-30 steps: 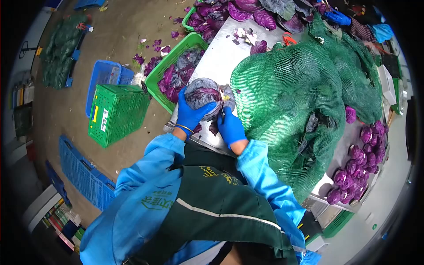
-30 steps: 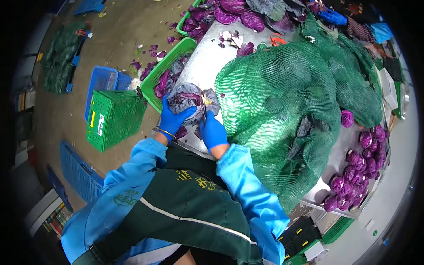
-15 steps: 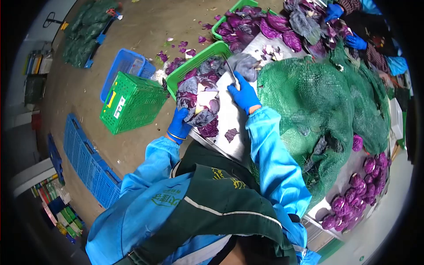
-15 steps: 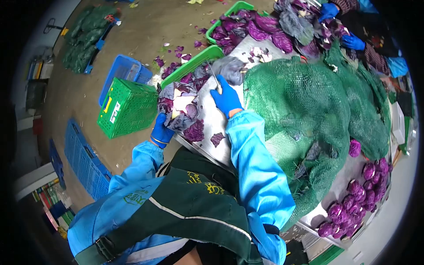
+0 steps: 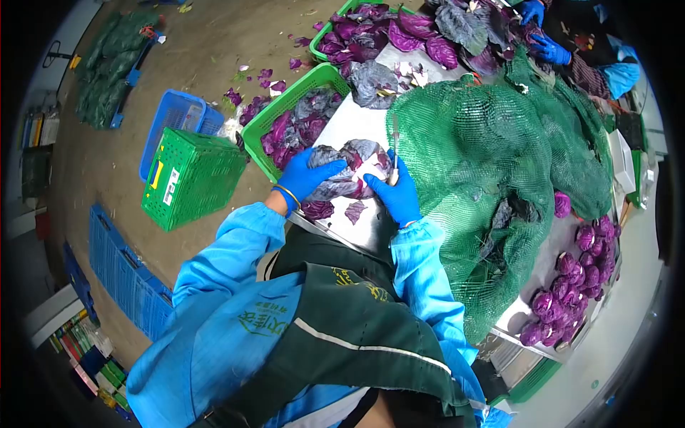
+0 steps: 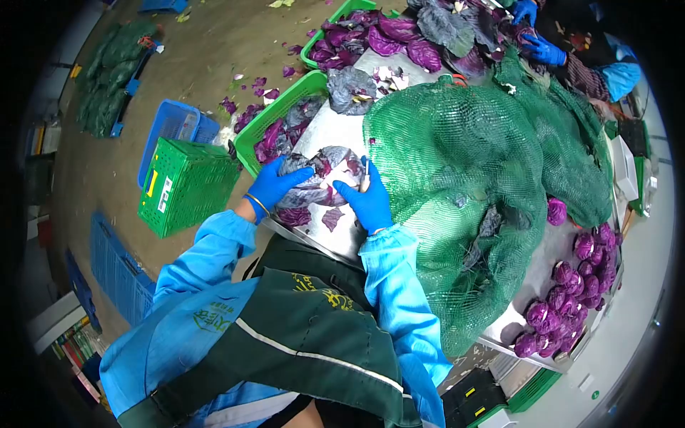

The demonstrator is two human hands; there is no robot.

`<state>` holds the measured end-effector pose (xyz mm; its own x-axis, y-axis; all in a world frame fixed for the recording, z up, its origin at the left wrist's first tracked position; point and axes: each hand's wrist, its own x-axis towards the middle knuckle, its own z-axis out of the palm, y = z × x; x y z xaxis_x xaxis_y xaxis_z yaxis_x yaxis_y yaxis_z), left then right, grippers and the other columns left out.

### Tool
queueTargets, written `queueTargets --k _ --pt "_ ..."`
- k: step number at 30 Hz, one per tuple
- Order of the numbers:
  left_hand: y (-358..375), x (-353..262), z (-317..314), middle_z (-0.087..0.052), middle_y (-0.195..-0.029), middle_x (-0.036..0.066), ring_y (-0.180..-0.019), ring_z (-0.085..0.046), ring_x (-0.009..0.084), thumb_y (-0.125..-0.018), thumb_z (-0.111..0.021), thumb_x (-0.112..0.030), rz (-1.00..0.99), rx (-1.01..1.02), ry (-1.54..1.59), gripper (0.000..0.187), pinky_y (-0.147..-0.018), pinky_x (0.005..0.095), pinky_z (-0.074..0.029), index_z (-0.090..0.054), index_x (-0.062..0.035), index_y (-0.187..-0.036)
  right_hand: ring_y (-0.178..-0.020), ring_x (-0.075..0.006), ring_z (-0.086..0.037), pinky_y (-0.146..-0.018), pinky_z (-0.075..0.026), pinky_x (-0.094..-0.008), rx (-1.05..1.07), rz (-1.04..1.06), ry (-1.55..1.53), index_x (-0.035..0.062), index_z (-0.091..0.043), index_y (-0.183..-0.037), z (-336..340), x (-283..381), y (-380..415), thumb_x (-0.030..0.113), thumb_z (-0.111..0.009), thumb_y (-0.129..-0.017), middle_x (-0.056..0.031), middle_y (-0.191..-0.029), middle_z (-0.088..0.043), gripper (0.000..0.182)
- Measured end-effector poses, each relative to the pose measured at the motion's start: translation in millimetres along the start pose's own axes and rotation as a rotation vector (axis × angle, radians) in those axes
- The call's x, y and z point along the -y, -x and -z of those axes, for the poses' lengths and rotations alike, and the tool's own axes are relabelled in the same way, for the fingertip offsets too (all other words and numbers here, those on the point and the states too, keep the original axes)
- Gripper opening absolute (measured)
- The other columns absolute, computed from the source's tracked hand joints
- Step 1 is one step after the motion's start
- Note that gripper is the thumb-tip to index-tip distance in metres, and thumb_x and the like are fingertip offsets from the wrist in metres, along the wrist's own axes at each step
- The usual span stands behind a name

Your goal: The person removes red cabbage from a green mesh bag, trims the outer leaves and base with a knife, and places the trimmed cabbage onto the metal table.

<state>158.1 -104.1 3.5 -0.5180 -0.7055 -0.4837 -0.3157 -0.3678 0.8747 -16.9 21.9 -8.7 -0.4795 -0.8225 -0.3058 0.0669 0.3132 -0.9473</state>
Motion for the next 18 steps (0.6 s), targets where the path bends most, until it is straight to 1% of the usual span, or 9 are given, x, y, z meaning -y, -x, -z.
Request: queueTargets --k 1,3,6,8,9,11,13,14,18 --pt "-1 -12 1 -0.063 -0.106 0.005 -0.098 -0.057 0.0133 -0.078 -0.074 -0.021 0.0 0.007 -0.004 0.042 -0.085 0.029 -0.047 -0.059 -0.0045 -0.113 -0.116 -0.0228 -0.049 -0.097 -0.041 -0.0315 0.022 -0.05 -0.059 -0.008 -0.03 -0.135 0 4 2 0.023 -0.081 -0.069 -0.0193 -0.129 -0.047 0.089" --pt "-5 -46 12 -0.063 -0.105 0.006 -0.097 -0.057 0.0149 -0.074 -0.076 -0.021 -0.505 -0.073 -0.223 0.044 -0.086 0.0299 -0.046 -0.06 -0.0028 -0.112 -0.115 -0.0232 -0.05 -0.097 -0.041 -0.0315 0.008 -0.045 -0.049 -0.0078 -0.029 -0.136 -2 4 2 0.023 -0.08 -0.07 -0.0195 -0.13 -0.047 0.089" --pt "-18 -81 43 -0.061 -0.111 0.01 -0.101 -0.056 0.0188 -0.072 -0.077 -0.022 -0.473 -0.229 -0.177 0.051 -0.091 0.0335 -0.044 -0.057 -0.0018 -0.114 -0.116 -0.0244 -0.049 -0.098 -0.04 -0.0318 0.04 -0.1 -0.136 -0.0068 -0.027 -0.137 -4 21 1 0.021 -0.08 -0.07 -0.0207 -0.13 -0.046 0.09" --pt "-27 -85 62 -0.049 -0.125 0.017 -0.114 -0.049 0.0281 -0.068 -0.08 -0.03 -0.759 -0.589 -0.614 0.065 -0.097 0.0379 -0.039 -0.052 -0.0039 -0.119 -0.116 -0.0244 -0.049 -0.097 -0.04 -0.0315 0.027 -0.104 -0.128 -0.0068 -0.027 -0.137 -6 11 0 0.021 -0.08 -0.07 -0.0207 -0.13 -0.046 0.089" --pt "-23 -80 56 -0.049 -0.125 0.017 -0.114 -0.049 0.0281 -0.068 -0.08 -0.03 -0.758 -0.591 -0.612 0.065 -0.097 0.0379 -0.039 -0.052 -0.0039 -0.119 -0.116 -0.0245 -0.049 -0.097 -0.04 -0.0312 0.01 -0.111 -0.119 -0.0067 -0.028 -0.137 -6 7 -1 0.021 -0.08 -0.071 -0.0208 -0.13 -0.046 0.089" --pt "-9 -54 31 -0.036 -0.136 0.024 -0.125 -0.039 0.0363 -0.064 -0.082 -0.036 -0.818 -0.538 -0.749 0.08 -0.102 0.042 -0.034 -0.045 -0.0034 -0.127 -0.117 -0.0272 -0.051 -0.097 -0.041 -0.0327 0.015 -0.09 0.075 -0.0053 -0.028 -0.137 -5 7 1 0.028 -0.074 -0.077 -0.022 -0.132 -0.046 0.083" --pt "-2 3 -7 -0.033 -0.138 0.026 -0.128 -0.034 0.0385 -0.059 -0.083 -0.042 -0.561 -0.124 -0.514 0.094 -0.104 0.0433 -0.031 -0.039 -0.0032 -0.133 -0.118 -0.0313 -0.05 -0.097 -0.041 -0.0347 -0.041 0.034 0.439 -0.0038 -0.028 -0.137 -3 6 4 0.038 -0.065 -0.083 -0.0231 -0.134 -0.044 0.077" --pt "1 15 -22 -0.033 -0.138 0.025 -0.129 -0.034 0.0373 -0.058 -0.084 -0.042 -0.495 -0.06 -0.475 0.098 -0.105 0.0427 -0.031 -0.037 -0.0036 -0.134 -0.118 -0.0361 -0.048 -0.095 -0.042 -0.0378 -0.036 0.235 0.539 0.0034 -0.028 -0.14 2 5 5 0.041 -0.056 -0.088 -0.0232 -0.136 -0.04 0.07" --pt "-4 16 -36 -0.041 -0.133 0.018 -0.123 -0.041 0.0295 -0.059 -0.084 -0.033 -0.506 0.063 -0.391 0.098 -0.103 0.0383 -0.033 -0.033 -0.0034 -0.137 -0.098 -0.0404 -0.06 -0.077 -0.052 -0.0419 0.223 0.334 0.681 0.0222 -0.024 -0.143 19 30 6 0.036 -0.054 -0.089 -0.0226 -0.14 -0.035 0.064"
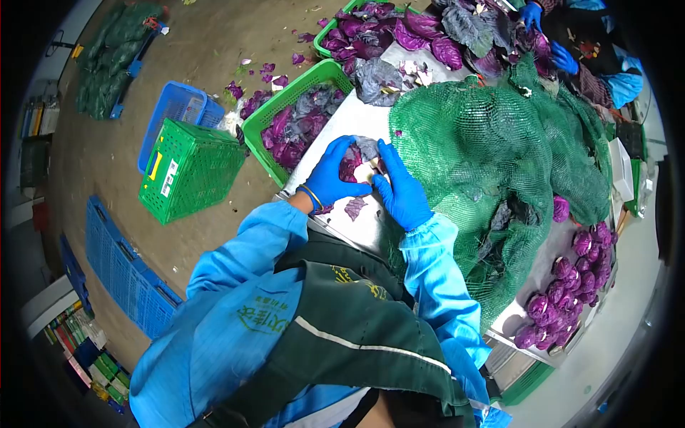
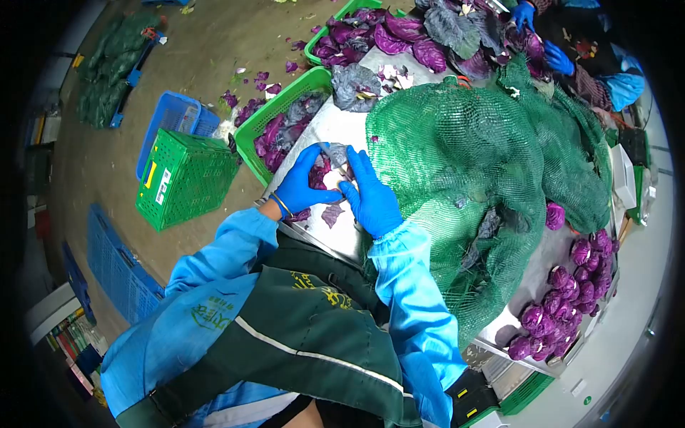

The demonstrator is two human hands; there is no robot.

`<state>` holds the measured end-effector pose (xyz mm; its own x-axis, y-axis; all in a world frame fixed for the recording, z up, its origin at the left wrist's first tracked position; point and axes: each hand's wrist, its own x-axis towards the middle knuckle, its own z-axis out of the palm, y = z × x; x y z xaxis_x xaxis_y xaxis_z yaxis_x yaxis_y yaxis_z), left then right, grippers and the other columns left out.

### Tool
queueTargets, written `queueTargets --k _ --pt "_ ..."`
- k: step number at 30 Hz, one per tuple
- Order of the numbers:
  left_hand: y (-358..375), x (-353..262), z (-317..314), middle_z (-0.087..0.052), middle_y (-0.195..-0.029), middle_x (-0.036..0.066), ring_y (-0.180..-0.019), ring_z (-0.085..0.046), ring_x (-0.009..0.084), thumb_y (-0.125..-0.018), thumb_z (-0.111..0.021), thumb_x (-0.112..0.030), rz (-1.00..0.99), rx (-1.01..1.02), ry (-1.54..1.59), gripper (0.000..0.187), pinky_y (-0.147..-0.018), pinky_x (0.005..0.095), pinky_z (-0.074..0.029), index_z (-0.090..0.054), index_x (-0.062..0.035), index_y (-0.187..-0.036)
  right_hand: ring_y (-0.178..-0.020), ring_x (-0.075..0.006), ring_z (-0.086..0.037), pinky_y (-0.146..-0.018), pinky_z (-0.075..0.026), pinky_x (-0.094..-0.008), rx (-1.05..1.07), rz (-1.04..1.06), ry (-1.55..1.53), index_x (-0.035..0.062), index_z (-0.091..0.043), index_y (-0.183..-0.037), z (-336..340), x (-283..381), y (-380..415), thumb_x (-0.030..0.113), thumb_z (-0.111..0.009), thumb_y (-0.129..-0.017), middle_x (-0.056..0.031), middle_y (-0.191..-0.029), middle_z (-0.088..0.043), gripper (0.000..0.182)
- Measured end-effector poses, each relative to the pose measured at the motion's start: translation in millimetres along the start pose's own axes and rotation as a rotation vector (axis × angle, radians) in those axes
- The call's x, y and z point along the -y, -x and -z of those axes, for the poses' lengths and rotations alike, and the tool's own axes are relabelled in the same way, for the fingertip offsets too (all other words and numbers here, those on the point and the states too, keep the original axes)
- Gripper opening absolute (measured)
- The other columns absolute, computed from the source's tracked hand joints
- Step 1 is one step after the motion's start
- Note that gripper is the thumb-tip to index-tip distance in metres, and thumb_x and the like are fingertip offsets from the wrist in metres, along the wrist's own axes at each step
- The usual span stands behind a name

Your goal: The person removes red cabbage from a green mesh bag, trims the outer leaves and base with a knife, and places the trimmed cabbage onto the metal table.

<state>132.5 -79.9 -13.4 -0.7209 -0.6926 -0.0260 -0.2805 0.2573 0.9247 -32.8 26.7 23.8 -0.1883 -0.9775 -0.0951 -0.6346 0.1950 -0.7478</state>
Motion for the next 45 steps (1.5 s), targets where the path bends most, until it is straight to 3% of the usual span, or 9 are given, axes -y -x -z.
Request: queueTargets --k 7,11,17,21,25,32,35,41,45 --pt "-11 1 4 -0.041 -0.133 0.017 -0.123 -0.042 0.0273 -0.058 -0.085 -0.031 0.12 0.109 -0.007 0.1 -0.103 0.0365 -0.034 -0.031 -0.0043 -0.138 -0.076 -0.0373 -0.064 -0.066 -0.054 -0.0419 0.142 -0.068 0.178 0.0246 -0.026 -0.143 10 0 -11 0.036 -0.053 -0.089 -0.0212 -0.139 -0.037 0.061" --pt "0 4 -5 -0.042 -0.123 0.015 -0.116 -0.042 0.0295 -0.053 -0.086 -0.037 -0.094 -0.056 -0.103 0.106 -0.1 0.0386 -0.034 -0.032 -0.0034 -0.137 -0.08 -0.0368 -0.064 -0.067 -0.051 -0.043 -0.123 -0.226 0.04 0.0171 -0.044 -0.132 -1 -3 -39 0.035 -0.051 -0.09 -0.022 -0.101 -0.063 0.046" --pt "34 13 -22 -0.038 -0.125 0.019 -0.117 -0.042 0.0302 -0.054 -0.087 -0.039 0.285 -0.324 0.008 0.109 -0.101 0.0391 -0.035 -0.028 -0.0004 -0.137 -0.099 -0.0416 -0.058 -0.083 -0.046 -0.0415 -0.355 -0.034 -0.299 0.0128 -0.035 -0.138 -8 3 -77 0.031 -0.052 -0.091 -0.0258 -0.111 -0.058 0.053" --pt "32 5 -5 -0.038 -0.124 0.02 -0.116 -0.043 0.0302 -0.053 -0.088 -0.04 0.354 -0.213 -0.04 0.115 -0.1 0.0395 -0.036 -0.024 0.0008 -0.139 -0.1 -0.0405 -0.058 -0.084 -0.046 -0.0411 -0.167 -0.103 -0.211 0.0124 -0.031 -0.141 -7 6 -42 0.03 -0.049 -0.092 -0.0252 -0.116 -0.056 0.054" --pt "19 21 -5 -0.035 -0.128 0.023 -0.121 -0.039 0.0363 -0.047 -0.088 -0.046 0.03 -0.161 -0.097 0.125 -0.102 0.0407 -0.035 -0.019 -0.0015 -0.141 -0.096 -0.039 -0.06 -0.08 -0.049 -0.0413 0.094 -0.211 -0.222 0.015 -0.028 -0.142 -1 14 7 0.031 -0.048 -0.092 -0.0223 -0.125 -0.051 0.056" --pt "8 14 -8 -0.036 -0.128 0.02 -0.121 -0.041 0.0342 -0.049 -0.089 -0.041 0.07 -0.069 0.021 0.118 -0.101 0.0393 -0.037 -0.023 -0.003 -0.14 -0.072 -0.0361 -0.064 -0.06 -0.053 -0.041 0.027 -0.095 0.09 0.0235 -0.022 -0.144 -16 0 15 0.034 -0.051 -0.09 -0.0193 -0.132 -0.046 0.063" --pt "10 17 -11 -0.037 -0.127 0.02 -0.121 -0.041 0.0338 -0.049 -0.089 -0.04 0.086 -0.09 0.047 0.118 -0.101 0.04 -0.036 -0.023 -0.0028 -0.139 -0.064 -0.0337 -0.064 -0.055 -0.053 -0.0389 -0.018 -0.065 0.153 0.0239 -0.023 -0.144 -19 5 8 0.034 -0.051 -0.09 -0.0176 -0.131 -0.048 0.062" --pt "18 9 -13 -0.035 -0.132 0.021 -0.123 -0.038 0.0349 -0.05 -0.087 -0.039 -0.027 -0.08 0.009 0.113 -0.102 0.0418 -0.034 -0.027 -0.0027 -0.138 -0.071 -0.0382 -0.063 -0.063 -0.049 -0.0441 -0.303 -0.306 -0.087 0.01 -0.056 -0.12 -20 -10 -17 0.034 -0.049 -0.092 -0.0253 -0.087 -0.062 0.038" --pt "38 9 -10 -0.034 -0.137 0.021 -0.127 -0.037 0.0323 -0.053 -0.087 -0.035 -0.073 -0.093 0.034 0.113 -0.104 0.0412 -0.032 -0.024 -0.0028 -0.14 -0.088 -0.0421 -0.06 -0.075 -0.047 -0.0446 -0.579 -0.298 -0.154 -0.0012 -0.058 -0.112 -38 -62 -53 0.032 -0.048 -0.092 -0.0256 -0.096 -0.062 0.04"
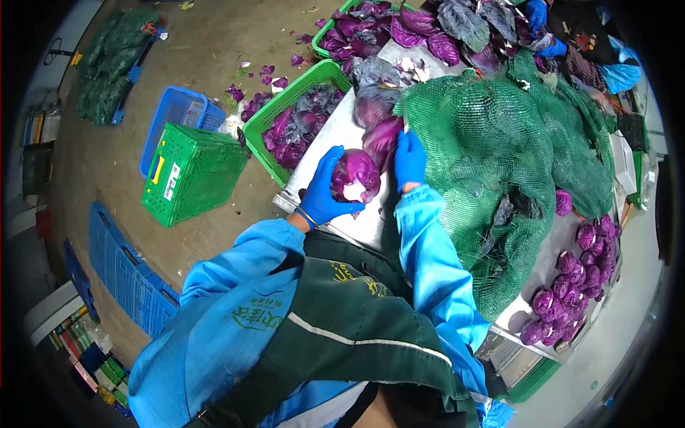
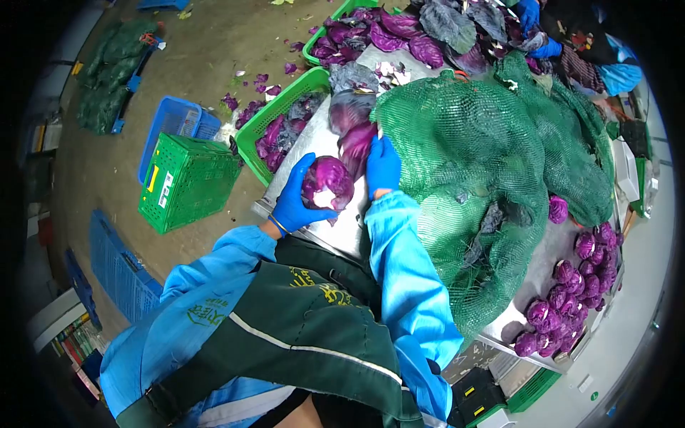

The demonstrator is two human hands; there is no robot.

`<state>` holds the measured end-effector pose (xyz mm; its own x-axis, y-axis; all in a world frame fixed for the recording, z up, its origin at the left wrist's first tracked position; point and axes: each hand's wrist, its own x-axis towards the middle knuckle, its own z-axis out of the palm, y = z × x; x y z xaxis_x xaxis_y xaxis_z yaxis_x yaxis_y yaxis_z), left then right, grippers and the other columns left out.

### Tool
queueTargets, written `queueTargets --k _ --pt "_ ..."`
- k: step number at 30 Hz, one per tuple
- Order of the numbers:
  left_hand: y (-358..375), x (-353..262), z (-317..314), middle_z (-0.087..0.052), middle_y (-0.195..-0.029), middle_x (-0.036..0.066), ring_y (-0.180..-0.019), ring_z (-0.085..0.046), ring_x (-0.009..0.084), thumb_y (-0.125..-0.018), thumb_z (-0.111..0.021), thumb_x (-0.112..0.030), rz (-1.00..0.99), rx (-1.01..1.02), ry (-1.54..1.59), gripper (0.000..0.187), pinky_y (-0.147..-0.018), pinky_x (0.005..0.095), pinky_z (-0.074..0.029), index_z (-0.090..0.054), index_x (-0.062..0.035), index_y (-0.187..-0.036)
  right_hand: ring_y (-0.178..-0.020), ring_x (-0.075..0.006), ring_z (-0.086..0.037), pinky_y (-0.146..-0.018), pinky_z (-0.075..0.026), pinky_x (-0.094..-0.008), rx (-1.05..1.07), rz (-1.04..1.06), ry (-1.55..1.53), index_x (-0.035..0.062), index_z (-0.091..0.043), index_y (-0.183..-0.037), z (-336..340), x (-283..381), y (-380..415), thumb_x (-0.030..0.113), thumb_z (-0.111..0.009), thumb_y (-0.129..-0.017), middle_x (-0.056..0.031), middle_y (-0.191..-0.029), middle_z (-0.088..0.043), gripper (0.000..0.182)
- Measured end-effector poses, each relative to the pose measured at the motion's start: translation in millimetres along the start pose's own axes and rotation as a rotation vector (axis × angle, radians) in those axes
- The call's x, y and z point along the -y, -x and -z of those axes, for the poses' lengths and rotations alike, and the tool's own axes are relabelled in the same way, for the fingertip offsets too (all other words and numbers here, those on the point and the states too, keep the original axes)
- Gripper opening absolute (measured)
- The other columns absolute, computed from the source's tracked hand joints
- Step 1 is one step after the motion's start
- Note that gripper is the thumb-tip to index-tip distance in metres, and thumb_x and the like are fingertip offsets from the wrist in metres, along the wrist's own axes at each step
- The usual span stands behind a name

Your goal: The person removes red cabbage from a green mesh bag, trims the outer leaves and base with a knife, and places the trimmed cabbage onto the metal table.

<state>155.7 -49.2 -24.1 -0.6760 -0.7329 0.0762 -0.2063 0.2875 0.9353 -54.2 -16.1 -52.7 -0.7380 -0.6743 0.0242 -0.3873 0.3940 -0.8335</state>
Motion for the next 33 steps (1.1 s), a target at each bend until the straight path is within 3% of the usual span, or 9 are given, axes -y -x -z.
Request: queueTargets --k 2,7,10,13,14,17,21,27,33 --pt "9 -5 1 -0.037 -0.135 0.02 -0.124 -0.04 0.0289 -0.052 -0.089 -0.035 0.196 -0.097 0.261 0.116 -0.103 0.0397 -0.034 -0.021 -0.0026 -0.141 -0.092 -0.0414 -0.059 -0.078 -0.046 -0.0408 0.06 -0.012 -0.077 0.0001 -0.052 -0.121 5 14 -35 0.031 -0.051 -0.091 -0.0265 -0.101 -0.061 0.043" --pt "8 -6 28 -0.034 -0.136 0.021 -0.124 -0.039 0.031 -0.05 -0.089 -0.039 0.308 -0.07 0.061 0.119 -0.104 0.0407 -0.034 -0.021 -0.0032 -0.141 -0.093 -0.0348 -0.062 -0.079 -0.048 -0.0384 0.221 0.203 -0.077 0.005 -0.048 -0.128 12 58 -28 0.032 -0.05 -0.092 -0.0228 -0.101 -0.063 0.045" --pt "-12 -12 43 -0.029 -0.137 0.023 -0.126 -0.034 0.0391 -0.051 -0.086 -0.038 -0.016 0.123 -0.32 0.11 -0.106 0.0436 -0.028 -0.028 -0.0079 -0.14 -0.092 -0.0345 -0.063 -0.079 -0.048 -0.0372 0.443 -0.1 -0.125 0.0051 -0.052 -0.124 31 67 8 0.031 -0.048 -0.093 -0.0222 -0.102 -0.063 0.041" --pt "-21 -5 40 -0.032 -0.133 0.022 -0.122 -0.038 0.0386 -0.052 -0.085 -0.038 -0.047 0.179 -0.241 0.107 -0.103 0.0433 -0.033 -0.03 -0.0083 -0.139 -0.09 -0.0349 -0.063 -0.077 -0.049 -0.0386 0.298 0.135 -0.073 0.0065 -0.055 -0.122 38 52 45 0.03 -0.047 -0.093 -0.021 -0.097 -0.064 0.038" --pt "-21 -7 36 -0.034 -0.13 0.021 -0.119 -0.04 0.0378 -0.051 -0.085 -0.039 0.012 0.121 -0.214 0.107 -0.102 0.043 -0.034 -0.03 -0.0073 -0.138 -0.093 -0.0363 -0.062 -0.077 -0.049 -0.0399 0.495 -0.05 -0.044 0.008 -0.047 -0.13 52 61 55 0.029 -0.049 -0.092 -0.0218 -0.111 -0.06 0.043" --pt "-22 1 29 -0.038 -0.124 0.02 -0.115 -0.042 0.0362 -0.05 -0.086 -0.04 0.035 0.044 -0.212 0.108 -0.1 0.0427 -0.036 -0.03 -0.0052 -0.137 -0.089 -0.0388 -0.062 -0.076 -0.05 -0.0415 0.555 0.181 0.065 0.0165 -0.023 -0.143 53 67 75 0.026 -0.052 -0.09 -0.0184 -0.136 -0.042 0.061" --pt "-23 4 31 -0.036 -0.125 0.019 -0.116 -0.042 0.0347 -0.05 -0.086 -0.039 0.021 0.068 -0.231 0.11 -0.099 0.0417 -0.037 -0.029 -0.002 -0.136 -0.077 -0.0394 -0.063 -0.064 -0.053 -0.0416 0.581 0.241 0.222 0.0222 -0.019 -0.145 43 69 68 0.029 -0.052 -0.09 -0.019 -0.138 -0.039 0.064" --pt "-24 3 27 -0.036 -0.121 0.019 -0.115 -0.042 0.0349 -0.049 -0.086 -0.038 0.072 0.049 -0.122 0.109 -0.098 0.0411 -0.037 -0.03 -0.0002 -0.134 -0.063 -0.0357 -0.063 -0.054 -0.052 -0.0396 0.496 0.313 0.392 0.0247 -0.027 -0.142 32 69 63 0.033 -0.049 -0.091 -0.0148 -0.131 -0.048 0.056" --pt "-15 0 8 -0.041 -0.116 0.019 -0.11 -0.045 0.0352 -0.05 -0.086 -0.034 0.09 -0.146 -0.288 0.105 -0.095 0.0432 -0.038 -0.032 0.0002 -0.134 -0.074 -0.0359 -0.064 -0.061 -0.053 -0.0422 0.42 0.143 0.335 0.0231 -0.038 -0.136 14 74 57 0.034 -0.049 -0.092 -0.014 -0.121 -0.056 0.047"
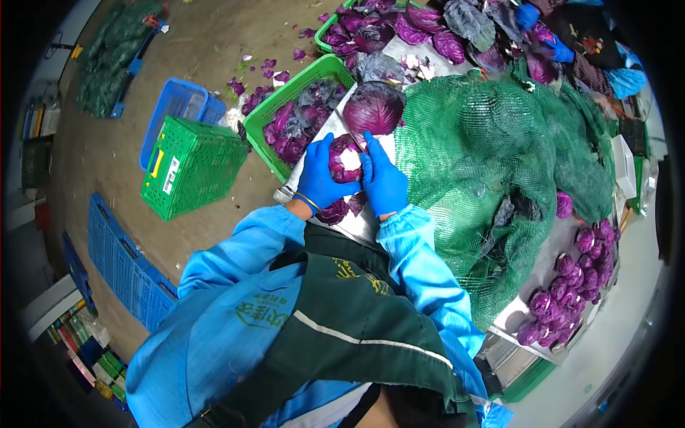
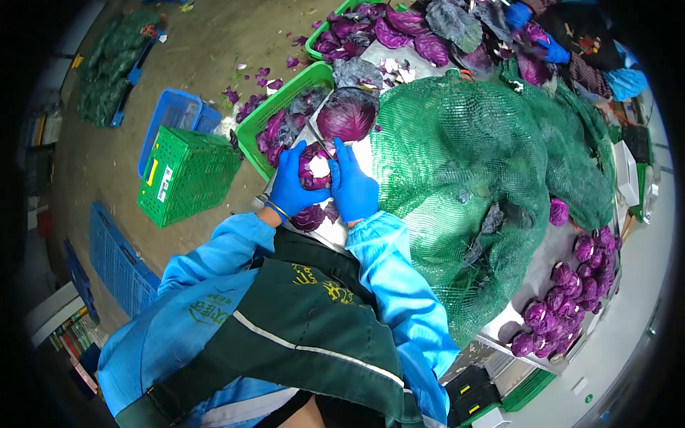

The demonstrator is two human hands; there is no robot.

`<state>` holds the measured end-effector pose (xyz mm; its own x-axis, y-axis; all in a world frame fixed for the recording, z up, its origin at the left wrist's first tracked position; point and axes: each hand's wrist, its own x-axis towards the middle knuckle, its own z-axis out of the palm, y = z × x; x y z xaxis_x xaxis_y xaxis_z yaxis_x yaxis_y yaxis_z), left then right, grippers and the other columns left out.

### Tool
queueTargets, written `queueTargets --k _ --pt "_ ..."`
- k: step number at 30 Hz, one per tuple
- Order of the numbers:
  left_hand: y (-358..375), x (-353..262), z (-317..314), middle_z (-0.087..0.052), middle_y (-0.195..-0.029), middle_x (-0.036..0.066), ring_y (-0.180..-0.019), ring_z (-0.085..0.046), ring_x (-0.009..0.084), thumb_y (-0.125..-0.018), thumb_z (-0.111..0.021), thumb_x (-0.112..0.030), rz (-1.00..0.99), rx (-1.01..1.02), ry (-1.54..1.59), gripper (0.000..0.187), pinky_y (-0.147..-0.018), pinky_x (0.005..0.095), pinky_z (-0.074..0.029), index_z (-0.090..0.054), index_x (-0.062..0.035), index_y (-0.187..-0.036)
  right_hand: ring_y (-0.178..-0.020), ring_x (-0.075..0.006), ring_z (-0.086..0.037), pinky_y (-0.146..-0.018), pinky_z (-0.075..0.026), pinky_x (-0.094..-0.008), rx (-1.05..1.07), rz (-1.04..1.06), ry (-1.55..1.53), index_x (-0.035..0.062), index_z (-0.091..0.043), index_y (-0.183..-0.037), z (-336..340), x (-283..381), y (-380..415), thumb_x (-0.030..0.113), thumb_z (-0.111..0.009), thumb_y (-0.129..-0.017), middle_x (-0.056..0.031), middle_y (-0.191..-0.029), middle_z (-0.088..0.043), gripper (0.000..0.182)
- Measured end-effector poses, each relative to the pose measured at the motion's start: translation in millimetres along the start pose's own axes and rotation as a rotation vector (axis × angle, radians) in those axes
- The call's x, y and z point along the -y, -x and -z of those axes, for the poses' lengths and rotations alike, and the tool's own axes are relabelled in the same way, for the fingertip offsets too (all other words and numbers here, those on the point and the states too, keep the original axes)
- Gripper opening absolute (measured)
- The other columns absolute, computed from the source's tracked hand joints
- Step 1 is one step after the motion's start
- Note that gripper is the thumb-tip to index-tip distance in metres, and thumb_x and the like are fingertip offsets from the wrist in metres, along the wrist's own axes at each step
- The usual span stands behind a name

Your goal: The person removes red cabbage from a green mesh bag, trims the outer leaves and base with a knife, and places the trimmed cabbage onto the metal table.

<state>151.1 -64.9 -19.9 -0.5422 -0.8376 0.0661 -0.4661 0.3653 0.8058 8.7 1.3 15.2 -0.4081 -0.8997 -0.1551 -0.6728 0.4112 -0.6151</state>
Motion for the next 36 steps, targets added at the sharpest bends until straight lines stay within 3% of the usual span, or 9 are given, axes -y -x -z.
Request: queueTargets --k 5,9,12,15,19,22,29,31,36 --pt "17 0 13 -0.033 -0.134 0.02 -0.127 -0.032 0.0363 -0.055 -0.083 -0.032 -0.192 0.231 0.027 0.104 -0.107 0.0423 -0.028 -0.028 -0.0029 -0.138 -0.087 -0.0409 -0.06 -0.076 -0.048 -0.044 -0.272 -0.128 -0.254 0.0125 -0.063 -0.113 -19 -82 -62 0.039 -0.045 -0.093 -0.0224 -0.101 -0.062 0.038" --pt "23 5 9 -0.031 -0.138 0.018 -0.13 -0.03 0.0338 -0.054 -0.084 -0.026 -0.124 0.199 0.139 0.108 -0.109 0.041 -0.026 -0.025 -0.0039 -0.141 -0.087 -0.0404 -0.061 -0.075 -0.048 -0.0438 -0.217 -0.171 -0.21 0.0084 -0.053 -0.124 2 -72 -67 0.038 -0.047 -0.092 -0.023 -0.1 -0.063 0.044" --pt "20 11 10 -0.029 -0.14 0.018 -0.131 -0.03 0.0326 -0.052 -0.084 -0.019 -0.065 0.183 0.276 0.113 -0.109 0.0391 -0.026 -0.019 -0.0057 -0.143 -0.087 -0.0401 -0.061 -0.072 -0.049 -0.0442 -0.362 0.022 -0.036 0.0151 -0.03 -0.141 39 -33 -40 0.033 -0.055 -0.088 -0.0227 -0.106 -0.061 0.061" --pt "12 10 11 -0.027 -0.143 0.019 -0.131 -0.031 0.0323 -0.052 -0.083 -0.014 -0.028 0.229 0.36 0.117 -0.109 0.0375 -0.026 -0.012 -0.0056 -0.145 -0.085 -0.0356 -0.064 -0.07 -0.05 -0.0405 0.098 0.054 -0.155 0.0178 -0.03 -0.141 74 -1 -2 0.033 -0.058 -0.087 -0.0184 -0.104 -0.063 0.063" --pt "-1 5 18 -0.03 -0.142 0.019 -0.13 -0.033 0.0321 -0.052 -0.082 -0.014 -0.079 0.303 0.323 0.116 -0.109 0.0363 -0.027 -0.014 -0.0056 -0.145 -0.08 -0.0297 -0.065 -0.067 -0.05 -0.036 -0.061 0.483 -0.097 0.0152 -0.045 -0.132 33 -26 2 0.033 -0.064 -0.083 -0.0145 -0.093 -0.066 0.055" --pt "-4 4 25 -0.028 -0.144 0.016 -0.134 -0.028 0.0285 -0.057 -0.083 -0.019 -0.121 0.457 0.313 0.11 -0.111 0.0368 -0.023 -0.017 -0.0033 -0.144 -0.073 -0.0276 -0.064 -0.065 -0.05 -0.0346 0.061 0.159 -0.349 0.0084 -0.066 -0.095 32 -29 -20 0.026 -0.072 -0.077 -0.0132 -0.084 -0.066 0.026" --pt "7 15 25 -0.034 -0.139 0.018 -0.128 -0.034 0.0324 -0.051 -0.086 -0.023 -0.294 0.39 0.107 0.116 -0.107 0.0396 -0.03 -0.018 -0.0084 -0.144 -0.074 -0.0181 -0.062 -0.068 -0.048 -0.0323 -0.35 -0.196 -0.504 0.0014 -0.063 -0.101 9 -83 -42 0.021 -0.068 -0.079 -0.0114 -0.083 -0.068 0.029" --pt "12 9 31 -0.037 -0.133 0.019 -0.123 -0.039 0.0342 -0.048 -0.088 -0.03 -0.032 0.301 0.193 0.12 -0.105 0.0418 -0.032 -0.019 -0.009 -0.144 -0.065 -0.0155 -0.06 -0.061 -0.048 -0.0298 -0.48 -0.121 -0.457 0.0015 -0.062 -0.108 5 -87 -22 0.022 -0.068 -0.08 -0.0089 -0.079 -0.067 0.035" --pt "-11 1 57 -0.03 -0.14 0.019 -0.128 -0.032 0.036 -0.05 -0.087 -0.039 -0.251 0.396 -0.113 0.118 -0.108 0.0428 -0.027 -0.021 -0.0063 -0.143 -0.048 -0.0057 -0.046 -0.044 -0.038 -0.0213 0.188 -0.456 -0.915 0.0081 -0.051 -0.127 6 -29 35 0.025 -0.061 -0.089 -0.0001 -0.07 -0.057 0.043"
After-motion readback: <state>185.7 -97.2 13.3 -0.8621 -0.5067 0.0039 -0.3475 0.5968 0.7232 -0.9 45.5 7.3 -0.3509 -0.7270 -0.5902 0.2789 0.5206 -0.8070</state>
